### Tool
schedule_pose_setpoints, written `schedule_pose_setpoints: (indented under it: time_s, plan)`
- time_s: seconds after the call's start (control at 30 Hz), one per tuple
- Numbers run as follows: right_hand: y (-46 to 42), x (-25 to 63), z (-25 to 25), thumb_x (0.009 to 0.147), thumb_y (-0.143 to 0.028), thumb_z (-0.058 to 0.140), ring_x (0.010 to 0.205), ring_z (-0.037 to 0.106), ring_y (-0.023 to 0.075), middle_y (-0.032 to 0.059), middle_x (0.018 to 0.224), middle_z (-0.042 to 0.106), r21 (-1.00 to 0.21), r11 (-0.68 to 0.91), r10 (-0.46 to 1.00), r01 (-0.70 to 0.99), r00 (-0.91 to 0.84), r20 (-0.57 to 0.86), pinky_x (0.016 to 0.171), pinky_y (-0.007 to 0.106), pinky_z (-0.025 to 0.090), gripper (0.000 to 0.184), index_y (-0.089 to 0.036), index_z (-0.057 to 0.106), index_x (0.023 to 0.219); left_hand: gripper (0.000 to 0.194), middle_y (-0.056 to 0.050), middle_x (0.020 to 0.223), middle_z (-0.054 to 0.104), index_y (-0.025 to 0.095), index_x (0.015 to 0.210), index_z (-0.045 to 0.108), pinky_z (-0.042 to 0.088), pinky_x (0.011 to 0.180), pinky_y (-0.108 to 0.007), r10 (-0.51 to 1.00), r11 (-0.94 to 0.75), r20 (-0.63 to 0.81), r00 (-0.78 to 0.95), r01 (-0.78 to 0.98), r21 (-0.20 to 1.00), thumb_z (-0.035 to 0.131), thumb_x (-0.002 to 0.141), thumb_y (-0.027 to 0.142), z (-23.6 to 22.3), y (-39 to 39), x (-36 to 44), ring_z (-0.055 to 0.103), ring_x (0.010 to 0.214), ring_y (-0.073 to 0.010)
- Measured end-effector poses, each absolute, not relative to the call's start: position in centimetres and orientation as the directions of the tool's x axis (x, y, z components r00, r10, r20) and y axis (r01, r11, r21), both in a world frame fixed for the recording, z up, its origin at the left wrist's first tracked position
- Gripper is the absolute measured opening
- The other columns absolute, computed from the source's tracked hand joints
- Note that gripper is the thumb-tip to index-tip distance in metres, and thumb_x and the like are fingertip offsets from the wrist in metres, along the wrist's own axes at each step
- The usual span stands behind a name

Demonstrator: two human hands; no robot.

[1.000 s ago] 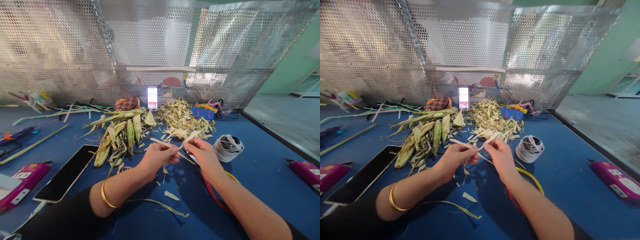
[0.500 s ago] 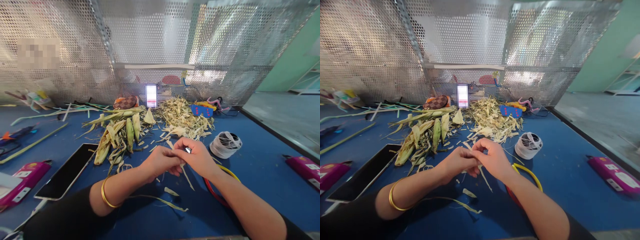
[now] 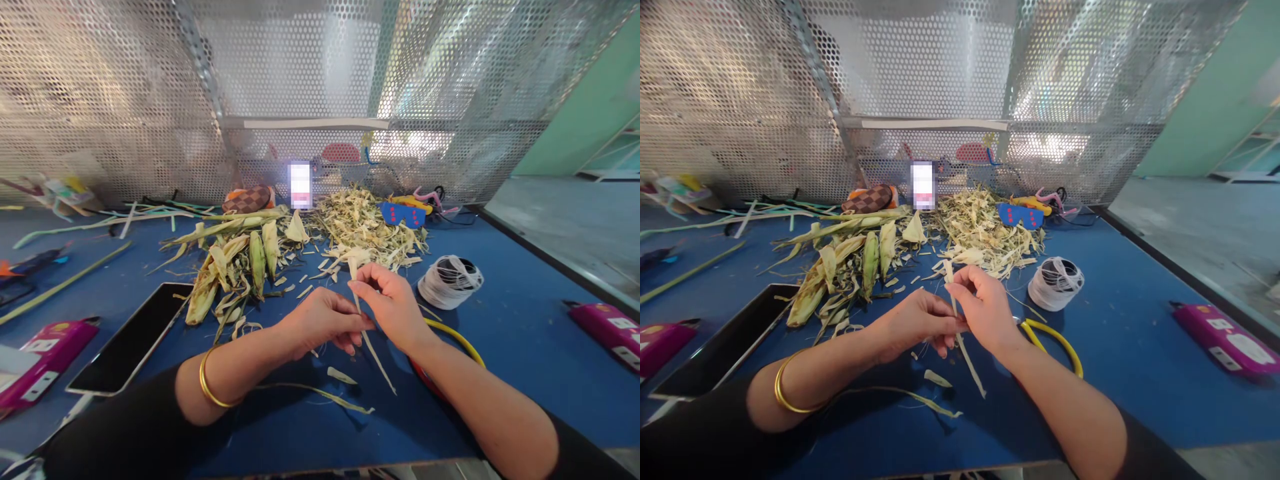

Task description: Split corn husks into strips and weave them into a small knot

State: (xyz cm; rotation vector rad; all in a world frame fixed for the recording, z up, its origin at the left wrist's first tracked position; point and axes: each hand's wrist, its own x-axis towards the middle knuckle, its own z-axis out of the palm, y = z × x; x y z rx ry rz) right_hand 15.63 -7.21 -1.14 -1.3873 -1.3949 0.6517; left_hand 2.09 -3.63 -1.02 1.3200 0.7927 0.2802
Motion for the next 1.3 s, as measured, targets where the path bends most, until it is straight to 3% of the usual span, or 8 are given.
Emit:
schedule_pose_setpoints:
  time_s: [0.2, 0.33, 0.5, 0.63, 0.83, 0.97, 1.13, 1.3]
  plan:
    - [-6.5, 18.0, -0.8, 0.083, -0.039, 0.050, 0.072, 0.058, 0.0164, 0.0024, 0.074, 0.063, -0.939, 0.167, 0.970, 0.301, 0.118, 0.211, 0.067, 0.029, 0.045, 0.025, -0.019, 0.061, 0.074, 0.039, -0.002, 0.059, 0.064, 0.011, 0.073, 0.069, 0.047, 0.051, -0.021, 0.620, 0.391, -0.394, 0.678, 0.168, 0.905, 0.068, 0.070, 0.049, -0.6, -3.2, 1.7, 0.056, 0.045, -0.0081]
    - [-6.3, 19.5, -0.3, 0.086, -0.040, 0.047, 0.081, 0.060, 0.0182, 0.0033, 0.082, 0.067, -0.849, 0.218, 0.974, 0.482, -0.056, 0.219, 0.076, 0.031, 0.044, 0.028, -0.020, 0.066, 0.081, 0.043, -0.004, 0.061, 0.064, 0.009, 0.075, 0.067, 0.048, 0.053, -0.023, 0.656, 0.417, -0.381, 0.651, 0.109, 0.903, 0.060, 0.076, 0.051, -0.4, -2.7, 1.4, 0.057, 0.046, -0.0095]
    - [-6.6, 19.5, 0.3, 0.082, -0.033, 0.055, 0.079, 0.059, 0.0183, 0.0022, 0.082, 0.068, -0.684, 0.324, 0.946, 0.654, -0.239, 0.220, 0.073, 0.031, 0.042, 0.017, -0.021, 0.066, 0.079, 0.037, -0.001, 0.059, 0.062, 0.011, 0.073, 0.064, 0.048, 0.053, -0.024, 0.698, 0.382, -0.351, 0.624, 0.090, 0.920, 0.073, 0.065, 0.045, -0.4, -2.4, 1.3, 0.057, 0.046, -0.0094]
    - [-6.6, 19.6, 0.3, 0.083, -0.031, 0.053, 0.069, 0.057, 0.0159, 0.0007, 0.069, 0.064, -0.669, 0.315, 0.949, 0.673, -0.240, 0.205, 0.066, 0.029, 0.041, 0.021, -0.020, 0.063, 0.068, 0.031, 0.001, 0.054, 0.059, 0.011, 0.073, 0.066, 0.048, 0.052, -0.023, 0.710, 0.342, -0.326, 0.624, 0.100, 0.934, 0.077, 0.061, 0.037, -0.4, -2.4, 1.4, 0.055, 0.044, -0.0081]
    - [-6.7, 18.3, -0.4, 0.078, -0.033, 0.058, 0.073, 0.060, 0.0166, 0.0012, 0.078, 0.068, -0.855, 0.201, 0.978, 0.479, -0.143, 0.150, 0.065, 0.029, 0.045, 0.015, -0.021, 0.067, 0.078, 0.033, 0.002, 0.048, 0.057, 0.011, 0.065, 0.066, 0.044, 0.046, -0.020, 0.652, 0.263, -0.350, 0.673, 0.232, 0.937, 0.076, 0.059, 0.043, -0.3, -3.0, 1.8, 0.053, 0.040, -0.0080]
    - [-6.8, 16.8, -1.2, 0.072, -0.037, 0.065, 0.048, 0.049, 0.0110, -0.0034, 0.057, 0.057, -0.960, 0.046, 0.997, 0.278, -0.079, 0.024, 0.045, 0.024, 0.040, 0.017, -0.020, 0.063, 0.072, 0.029, 0.003, 0.047, 0.056, 0.013, 0.064, 0.065, 0.042, 0.043, -0.019, 0.600, 0.279, -0.397, 0.694, 0.284, 0.918, 0.071, 0.065, 0.041, -0.6, -3.4, 2.0, 0.051, 0.039, -0.0076]
    - [-6.9, 16.4, -1.3, 0.072, -0.035, 0.063, 0.047, 0.045, 0.0085, -0.0055, 0.053, 0.050, -0.978, 0.010, 1.000, 0.209, 0.023, 0.015, 0.042, 0.020, 0.035, 0.020, -0.020, 0.055, 0.064, 0.023, 0.002, 0.053, 0.059, 0.013, 0.077, 0.066, 0.044, 0.044, -0.020, 0.552, 0.456, -0.440, 0.708, 0.185, 0.870, 0.070, 0.067, 0.033, -1.0, -3.6, 1.9, 0.052, 0.039, -0.0075]
    - [-6.8, 16.2, -1.4, 0.071, -0.038, 0.063, 0.046, 0.042, 0.0091, -0.0059, 0.052, 0.047, -0.986, 0.021, 0.999, 0.166, 0.043, 0.029, 0.041, 0.021, 0.034, 0.023, -0.020, 0.053, 0.062, 0.024, -0.002, 0.060, 0.065, 0.011, 0.076, 0.065, 0.047, 0.048, -0.022, 0.558, 0.517, -0.448, 0.699, 0.130, 0.846, 0.071, 0.068, 0.034, -1.1, -3.7, 2.0, 0.057, 0.044, -0.0095]
